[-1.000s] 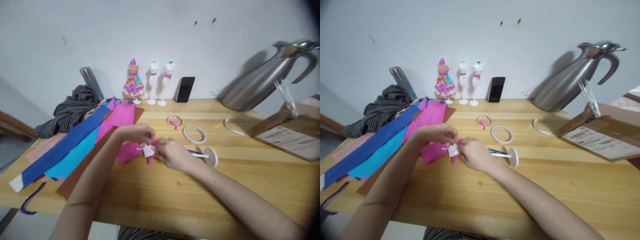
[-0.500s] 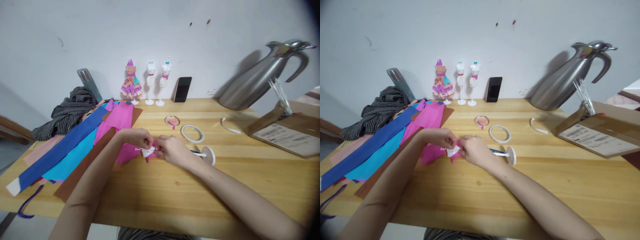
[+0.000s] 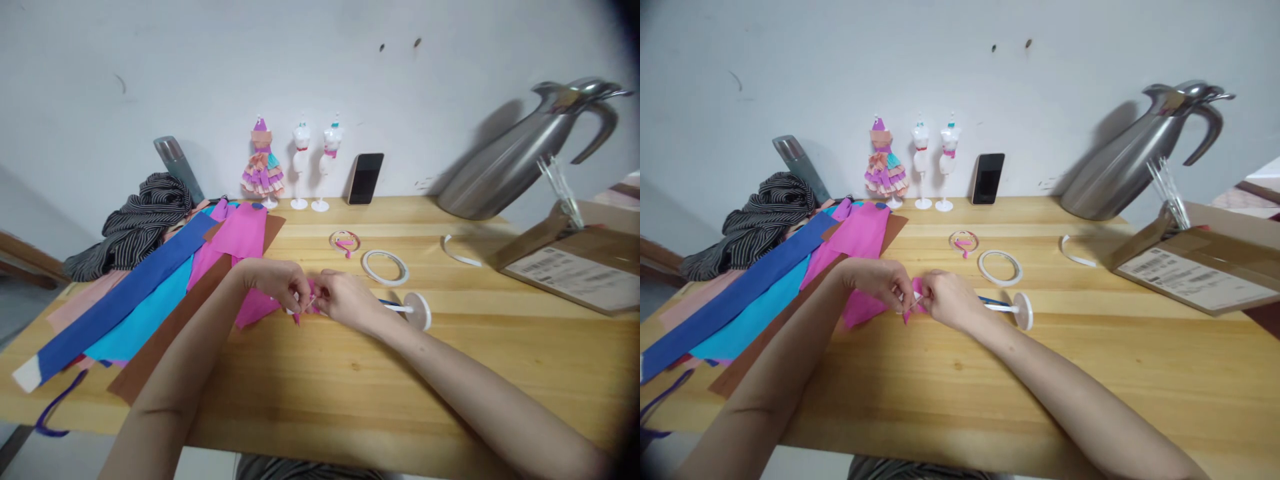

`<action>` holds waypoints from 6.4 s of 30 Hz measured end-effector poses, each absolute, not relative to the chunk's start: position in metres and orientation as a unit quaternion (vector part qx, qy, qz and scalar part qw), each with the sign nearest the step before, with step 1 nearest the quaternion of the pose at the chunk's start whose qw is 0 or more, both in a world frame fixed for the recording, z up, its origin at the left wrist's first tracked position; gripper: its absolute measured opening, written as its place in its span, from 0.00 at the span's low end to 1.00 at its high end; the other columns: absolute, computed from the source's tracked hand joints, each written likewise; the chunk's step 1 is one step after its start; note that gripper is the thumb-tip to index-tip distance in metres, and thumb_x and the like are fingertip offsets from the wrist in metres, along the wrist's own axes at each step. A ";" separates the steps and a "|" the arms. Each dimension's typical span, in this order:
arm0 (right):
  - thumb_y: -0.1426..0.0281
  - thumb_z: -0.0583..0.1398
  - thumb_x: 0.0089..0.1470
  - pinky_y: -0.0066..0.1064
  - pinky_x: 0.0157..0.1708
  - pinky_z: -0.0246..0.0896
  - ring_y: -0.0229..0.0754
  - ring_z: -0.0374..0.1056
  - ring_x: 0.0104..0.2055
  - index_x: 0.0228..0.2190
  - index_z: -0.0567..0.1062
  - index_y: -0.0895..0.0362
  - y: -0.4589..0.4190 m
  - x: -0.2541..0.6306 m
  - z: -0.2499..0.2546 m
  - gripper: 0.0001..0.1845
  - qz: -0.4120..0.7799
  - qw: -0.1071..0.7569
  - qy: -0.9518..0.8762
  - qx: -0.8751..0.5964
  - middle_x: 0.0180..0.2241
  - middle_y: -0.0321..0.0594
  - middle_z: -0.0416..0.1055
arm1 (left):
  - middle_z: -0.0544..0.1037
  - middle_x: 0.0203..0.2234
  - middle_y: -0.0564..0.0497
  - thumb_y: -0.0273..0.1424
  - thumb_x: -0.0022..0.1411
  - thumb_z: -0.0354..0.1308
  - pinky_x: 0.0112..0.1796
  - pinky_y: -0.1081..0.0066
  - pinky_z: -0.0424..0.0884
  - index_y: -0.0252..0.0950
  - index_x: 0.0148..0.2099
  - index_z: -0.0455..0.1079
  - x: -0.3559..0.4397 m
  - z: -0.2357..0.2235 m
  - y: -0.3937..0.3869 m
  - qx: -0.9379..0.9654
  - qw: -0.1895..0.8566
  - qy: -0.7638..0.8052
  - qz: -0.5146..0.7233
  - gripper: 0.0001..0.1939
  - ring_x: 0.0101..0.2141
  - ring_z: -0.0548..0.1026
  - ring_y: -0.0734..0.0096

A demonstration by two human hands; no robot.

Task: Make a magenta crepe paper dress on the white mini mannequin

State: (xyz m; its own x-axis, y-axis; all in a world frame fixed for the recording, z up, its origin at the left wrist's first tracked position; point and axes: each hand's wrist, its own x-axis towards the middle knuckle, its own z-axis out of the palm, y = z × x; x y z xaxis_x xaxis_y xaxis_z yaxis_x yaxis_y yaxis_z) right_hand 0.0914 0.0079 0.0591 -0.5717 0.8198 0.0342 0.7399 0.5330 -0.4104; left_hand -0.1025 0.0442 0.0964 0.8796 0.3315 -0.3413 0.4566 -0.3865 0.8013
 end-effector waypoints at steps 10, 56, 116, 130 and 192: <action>0.74 0.60 0.50 0.28 0.26 0.47 0.38 0.66 0.29 0.25 0.74 0.56 0.009 0.094 0.064 0.04 0.193 0.102 -0.868 -0.447 0.29 0.40 0.74 | 0.81 0.27 0.52 0.22 0.51 0.60 0.27 0.81 0.64 0.35 0.31 0.79 -0.105 0.091 0.048 0.827 0.483 0.283 -0.055 0.07 0.26 0.73 0.78; 0.78 0.59 0.46 0.26 0.26 0.50 0.36 0.63 0.26 0.23 0.75 0.57 0.010 0.097 0.065 0.06 0.227 0.129 -0.858 -0.442 0.28 0.38 0.71 | 0.80 0.22 0.52 0.23 0.51 0.59 0.22 0.81 0.65 0.34 0.29 0.75 -0.106 0.082 0.052 0.768 0.558 0.313 -0.026 0.04 0.20 0.72 0.78; 0.77 0.62 0.36 0.29 0.18 0.42 0.34 0.52 0.16 0.12 0.63 0.55 0.054 0.155 0.073 0.13 0.151 -0.108 -0.859 -0.478 0.15 0.32 0.59 | 0.81 0.35 0.43 0.32 0.52 0.66 0.21 0.80 0.65 0.30 0.33 0.74 -0.110 0.081 0.055 0.667 0.631 0.313 0.243 0.09 0.21 0.72 0.81; 0.71 0.52 0.54 0.30 0.23 0.60 0.37 0.66 0.20 0.51 0.62 0.55 0.039 0.145 0.096 0.21 0.348 0.283 -0.780 -0.436 0.28 0.34 0.71 | 0.80 0.40 0.40 0.35 0.52 0.66 0.20 0.80 0.63 0.31 0.33 0.69 -0.096 0.073 0.057 0.579 0.631 0.321 0.405 0.13 0.22 0.72 0.82; 0.56 0.57 0.52 0.31 0.25 0.45 0.35 0.51 0.24 0.24 0.66 0.56 0.033 0.118 0.079 0.16 0.451 0.339 -0.735 -0.377 0.20 0.30 0.55 | 0.75 0.17 0.53 0.36 0.46 0.68 0.18 0.79 0.61 0.33 0.28 0.67 -0.076 0.087 0.046 0.582 0.624 0.331 0.402 0.15 0.16 0.68 0.80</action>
State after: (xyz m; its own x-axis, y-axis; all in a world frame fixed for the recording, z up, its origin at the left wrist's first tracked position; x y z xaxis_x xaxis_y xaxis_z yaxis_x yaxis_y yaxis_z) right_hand 0.1181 0.0333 0.0787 -0.4863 0.8596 0.1571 0.2488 0.3085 -0.9181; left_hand -0.0762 0.0460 0.0867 0.4570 0.8878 0.0550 -0.1163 -0.0017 0.9932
